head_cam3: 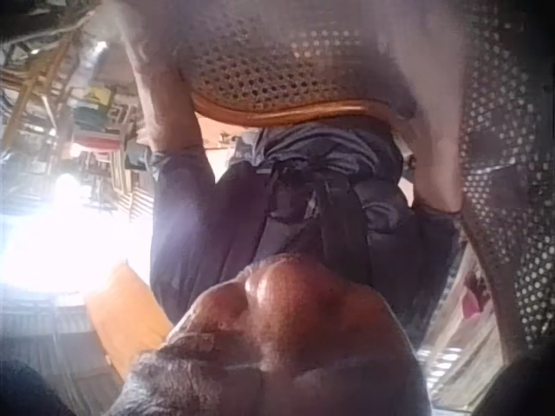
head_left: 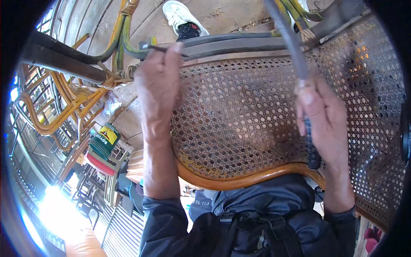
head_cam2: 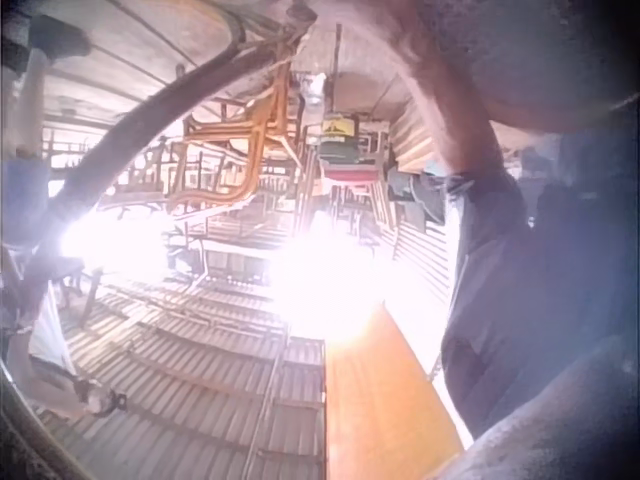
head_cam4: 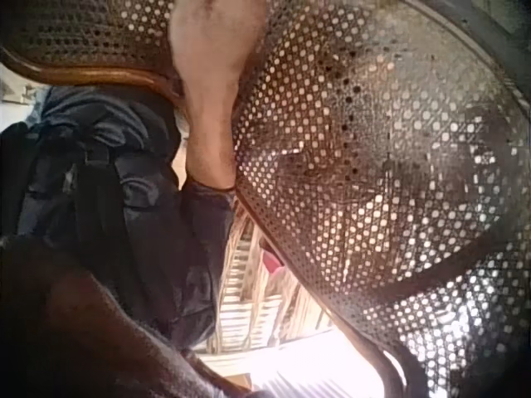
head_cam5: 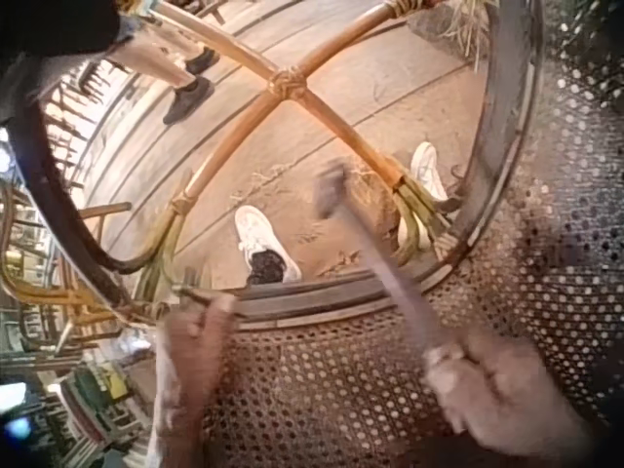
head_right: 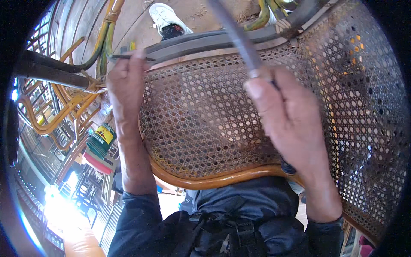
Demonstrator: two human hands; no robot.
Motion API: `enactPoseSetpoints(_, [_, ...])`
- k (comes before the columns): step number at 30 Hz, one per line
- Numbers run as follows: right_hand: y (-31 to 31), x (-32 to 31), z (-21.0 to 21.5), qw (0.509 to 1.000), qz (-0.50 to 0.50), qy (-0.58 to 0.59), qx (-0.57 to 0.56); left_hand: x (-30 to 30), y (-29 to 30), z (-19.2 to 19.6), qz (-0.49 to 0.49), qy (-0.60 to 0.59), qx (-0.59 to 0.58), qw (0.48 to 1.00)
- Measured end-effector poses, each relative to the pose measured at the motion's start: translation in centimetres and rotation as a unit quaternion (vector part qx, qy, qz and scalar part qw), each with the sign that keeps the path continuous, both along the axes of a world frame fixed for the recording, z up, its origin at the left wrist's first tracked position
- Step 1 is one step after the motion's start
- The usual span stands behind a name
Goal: Repairing a woven rattan chair using a hammer and a metal tool.
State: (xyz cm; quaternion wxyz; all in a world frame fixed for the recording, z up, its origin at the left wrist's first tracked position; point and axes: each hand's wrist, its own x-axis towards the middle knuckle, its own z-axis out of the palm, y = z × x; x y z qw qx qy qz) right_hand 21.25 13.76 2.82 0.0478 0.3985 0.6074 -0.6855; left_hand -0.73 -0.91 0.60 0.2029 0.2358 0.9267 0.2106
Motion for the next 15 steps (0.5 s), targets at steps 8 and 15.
enactPoseSetpoints(8, [0.6,1.2,-2.0,0.995,-0.085,-0.029,-0.042,-0.2,-0.3,0.2,0.007,-0.038,-0.055,0.998])
enactPoseSetpoints(15, [-0.3,0.9,-2.4,0.999,-0.024,-0.021,-0.016,0.1,-0.2,0.2,-0.019,-0.028,-0.095,0.995])
